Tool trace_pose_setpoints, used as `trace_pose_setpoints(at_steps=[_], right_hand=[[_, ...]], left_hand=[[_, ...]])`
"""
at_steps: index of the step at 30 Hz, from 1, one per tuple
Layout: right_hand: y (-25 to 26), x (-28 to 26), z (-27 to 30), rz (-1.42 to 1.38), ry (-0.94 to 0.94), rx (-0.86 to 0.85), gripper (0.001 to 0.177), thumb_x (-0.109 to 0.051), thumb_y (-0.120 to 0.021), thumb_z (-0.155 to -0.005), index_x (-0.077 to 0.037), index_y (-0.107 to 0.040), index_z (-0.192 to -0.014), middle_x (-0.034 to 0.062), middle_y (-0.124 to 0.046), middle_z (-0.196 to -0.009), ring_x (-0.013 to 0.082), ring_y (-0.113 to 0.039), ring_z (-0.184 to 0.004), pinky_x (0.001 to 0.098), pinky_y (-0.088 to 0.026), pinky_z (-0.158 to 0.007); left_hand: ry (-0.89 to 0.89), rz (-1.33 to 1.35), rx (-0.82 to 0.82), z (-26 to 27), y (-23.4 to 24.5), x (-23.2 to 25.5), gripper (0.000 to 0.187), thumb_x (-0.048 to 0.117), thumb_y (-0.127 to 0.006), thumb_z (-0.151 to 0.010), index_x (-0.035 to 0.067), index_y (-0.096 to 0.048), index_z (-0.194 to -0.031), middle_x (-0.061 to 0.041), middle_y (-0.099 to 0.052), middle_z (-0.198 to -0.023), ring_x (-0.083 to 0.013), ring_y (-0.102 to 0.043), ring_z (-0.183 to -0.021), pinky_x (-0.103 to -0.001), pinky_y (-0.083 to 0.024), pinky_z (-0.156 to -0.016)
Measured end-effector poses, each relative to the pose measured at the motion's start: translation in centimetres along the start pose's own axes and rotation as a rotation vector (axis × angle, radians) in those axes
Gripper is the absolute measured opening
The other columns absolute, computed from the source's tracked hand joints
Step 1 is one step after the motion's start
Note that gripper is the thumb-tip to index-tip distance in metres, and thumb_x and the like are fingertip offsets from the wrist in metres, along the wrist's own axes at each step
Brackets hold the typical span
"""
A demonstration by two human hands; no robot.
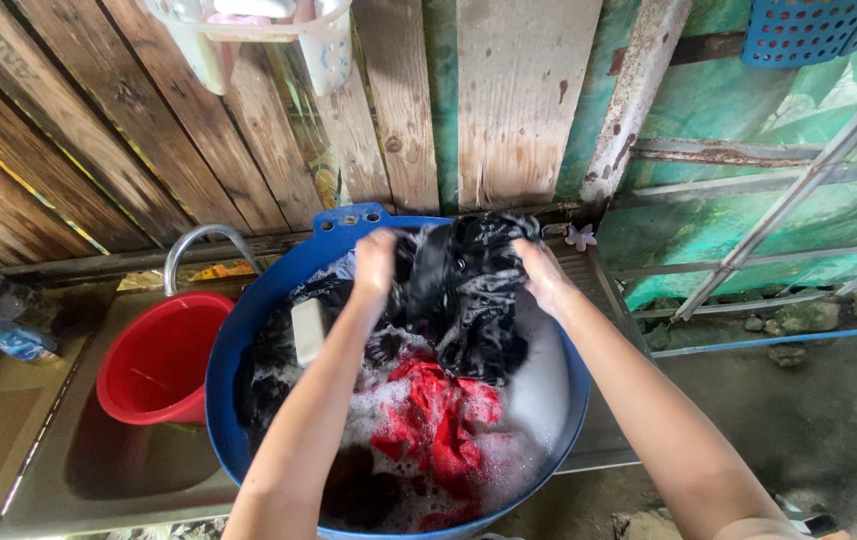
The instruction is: The person washes clothes in a basin of soapy water, rubbing them with a soap bar and scrubbing them by hand and with a brush.
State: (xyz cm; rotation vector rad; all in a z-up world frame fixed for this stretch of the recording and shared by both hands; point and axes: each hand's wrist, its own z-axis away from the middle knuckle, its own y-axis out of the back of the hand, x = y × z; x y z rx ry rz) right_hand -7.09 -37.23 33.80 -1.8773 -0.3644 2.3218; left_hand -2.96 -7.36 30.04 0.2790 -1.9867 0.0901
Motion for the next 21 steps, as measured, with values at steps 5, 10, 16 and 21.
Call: trace_pose_setpoints(at_steps=[5, 10, 16, 21], right_hand=[[0.3, 1.7, 0.4, 0.495, -0.067, -0.028, 0.063, -0.048, -0.067, -0.098, -0.002, -0.056, -0.14, 0.0129, -0.057, -0.142, 0.0202, -0.05, -0.13, 0.0434, -0.037, -0.11], [-3.3, 1.8, 2.6, 0.064, -0.214, -0.315, 0.061, -0.047, -0.074, -0.084, -0.004, -0.069, -0.127, 0.0135, -0.068, -0.135, 0.026, -0.063, -0.122, 0.0458, -0.048, -0.107], [-6.9, 0.9, 4.3, -0.592, -0.171, -0.173, 0.036, -0.037, -0.069, -0.088, -0.008, -0.07, -0.11, 0.0096, -0.075, -0.111, 0.0278, -0.072, -0.103, 0.0476, -0.056, -0.096], [-8.9, -0.9, 6.5, -0.589, -0.236, -0.117, 0.033, -0.038, -0.066, -0.091, -0.008, -0.074, -0.102, 0.0097, -0.078, -0.098, 0.027, -0.074, -0.087, 0.047, -0.059, -0.085]], left_hand=[[0.685, 0.864, 0.029, -3.7, 1.6, 3.8, 0.034, 0.031, -0.052, -0.093, 0.004, -0.072, -0.091, -0.012, -0.076, -0.086, -0.0294, -0.071, -0.074, -0.042, -0.06, -0.071], [0.702, 0.63, 0.043, -4.7, 0.9, -4.0, 0.042, 0.046, -0.055, -0.095, 0.007, -0.065, -0.108, -0.012, -0.069, -0.096, -0.0301, -0.067, -0.08, -0.048, -0.057, -0.074], [0.566, -0.242, -0.601, 4.9, 4.6, -12.8, 0.095, 0.05, -0.071, -0.085, 0.001, -0.023, -0.151, -0.022, -0.057, -0.143, -0.0335, -0.053, -0.132, -0.045, -0.042, -0.112], [0.641, -0.026, -0.5, 9.3, 2.5, -13.9, 0.102, 0.056, -0.073, -0.084, 0.003, -0.022, -0.155, -0.021, -0.046, -0.155, -0.0318, -0.041, -0.143, -0.044, -0.031, -0.12]])
